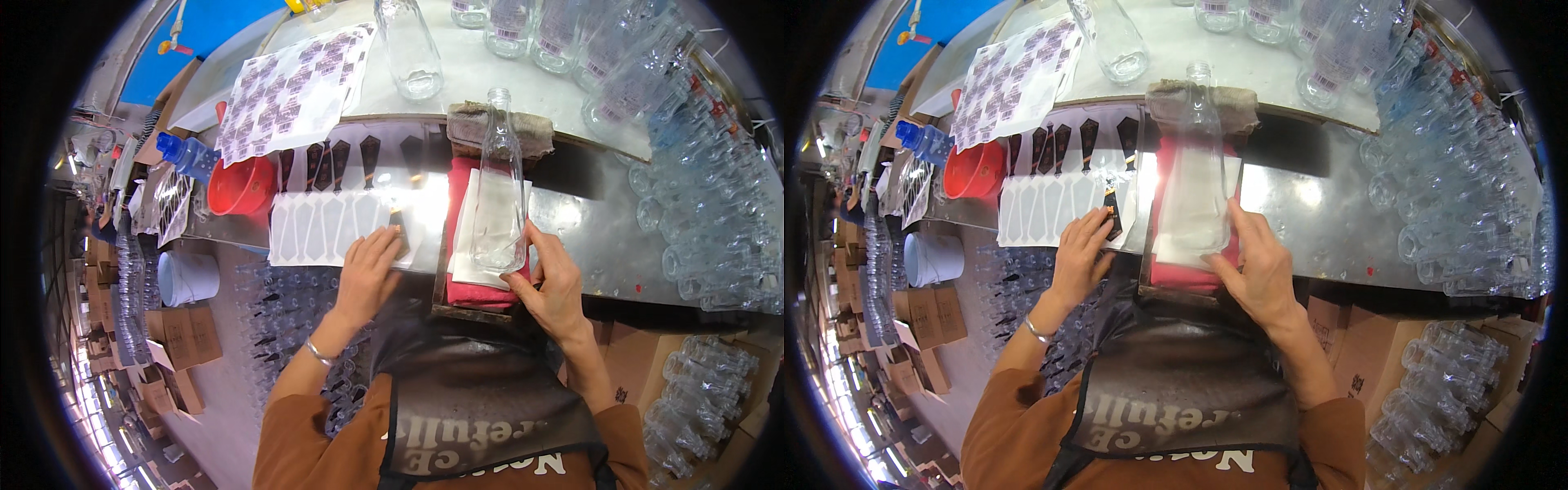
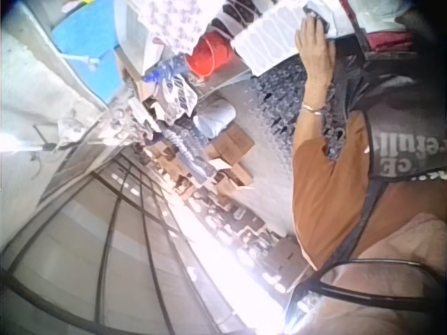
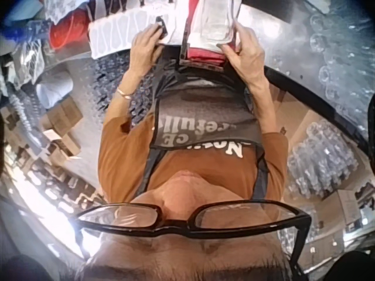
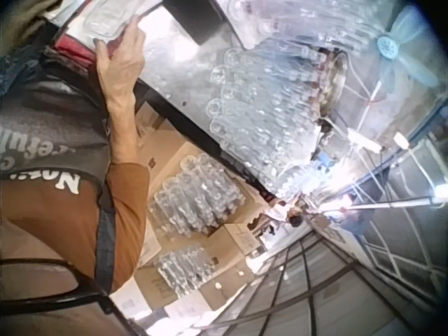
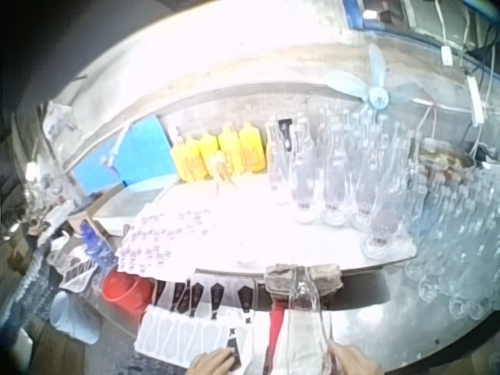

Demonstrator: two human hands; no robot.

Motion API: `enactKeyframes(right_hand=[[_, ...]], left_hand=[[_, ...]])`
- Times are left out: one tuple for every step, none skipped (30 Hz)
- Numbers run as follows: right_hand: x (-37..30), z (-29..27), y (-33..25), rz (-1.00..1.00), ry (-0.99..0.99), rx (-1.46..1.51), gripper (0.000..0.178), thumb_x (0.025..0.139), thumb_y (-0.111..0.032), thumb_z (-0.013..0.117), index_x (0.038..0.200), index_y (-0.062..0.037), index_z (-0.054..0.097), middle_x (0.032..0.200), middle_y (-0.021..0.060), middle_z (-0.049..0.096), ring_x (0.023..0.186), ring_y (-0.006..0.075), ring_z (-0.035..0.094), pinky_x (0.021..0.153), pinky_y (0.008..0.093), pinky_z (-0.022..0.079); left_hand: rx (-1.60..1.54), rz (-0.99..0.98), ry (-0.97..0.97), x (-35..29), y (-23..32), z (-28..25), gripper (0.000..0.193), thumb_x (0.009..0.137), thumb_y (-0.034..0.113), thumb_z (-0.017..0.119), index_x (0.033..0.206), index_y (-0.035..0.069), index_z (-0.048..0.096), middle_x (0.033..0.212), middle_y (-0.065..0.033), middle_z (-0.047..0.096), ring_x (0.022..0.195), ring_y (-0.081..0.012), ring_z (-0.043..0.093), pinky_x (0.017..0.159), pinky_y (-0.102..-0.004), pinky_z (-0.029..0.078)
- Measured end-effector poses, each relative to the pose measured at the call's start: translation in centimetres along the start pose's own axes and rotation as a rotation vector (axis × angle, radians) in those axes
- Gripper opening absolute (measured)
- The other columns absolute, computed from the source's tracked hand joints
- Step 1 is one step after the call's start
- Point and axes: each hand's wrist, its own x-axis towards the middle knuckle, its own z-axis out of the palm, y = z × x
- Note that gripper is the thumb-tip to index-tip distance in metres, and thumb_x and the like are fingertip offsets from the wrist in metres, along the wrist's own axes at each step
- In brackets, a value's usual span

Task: The person repeatedly picks up clear plastic bottles, applies a rectangular label to the side of each bottle, smooths the label with a black card, and places the labeled bottle on the table. The person handles bottles one at a time in a repetitive cycle.

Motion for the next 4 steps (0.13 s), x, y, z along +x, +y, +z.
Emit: enactKeyframes(right_hand=[[0.0,0.2,0.3,-0.034,0.005,0.001,0.075,0.078,-0.012,0.081,0.144,0.0019,0.048,0.112,0.0171,0.063,0.067,0.0249,0.06,0.063,0.0363,0.052],[-0.2,0.8,0.9,-0.063,0.018,-0.007,0.076,0.078,-0.012,0.081,0.145,0.0018,0.047,0.112,0.0175,0.063,0.07,0.0263,0.063,0.065,0.0372,0.053],[-0.5,1.2,1.3,-0.089,0.027,-0.01,0.076,0.079,-0.013,0.08,0.145,0.0016,0.047,0.113,0.018,0.063,0.074,0.0277,0.065,0.066,0.0381,0.053],[-0.6,1.2,1.2,-0.077,0.025,-0.031,0.076,0.08,-0.014,0.08,0.146,0.0006,0.046,0.114,0.0184,0.063,0.083,0.0281,0.068,0.07,0.0377,0.055]], left_hand=[[-0.103,0.012,0.05,-0.4,-1.2,0.3,0.064,0.072,0.001,0.08,0.132,0.004,0.059,0.145,-0.0122,0.056,0.133,-0.0328,0.053,0.109,-0.0451,0.042],[-0.144,0.041,0.047,-1.1,-2.6,0.8,0.06,0.073,0.0,0.079,0.13,0.005,0.061,0.142,-0.0127,0.058,0.132,-0.0321,0.054,0.108,-0.0442,0.043],[-0.184,0.068,0.038,-2.2,-3.6,1.0,0.056,0.074,-0.001,0.078,0.128,0.006,0.063,0.139,-0.0132,0.06,0.13,-0.0314,0.056,0.108,-0.0433,0.043],[-0.254,0.024,0.005,-2.8,-4.1,1.1,0.052,0.079,0.0,0.078,0.129,0.009,0.063,0.141,-0.0121,0.06,0.131,-0.0306,0.056,0.109,-0.0433,0.042]])
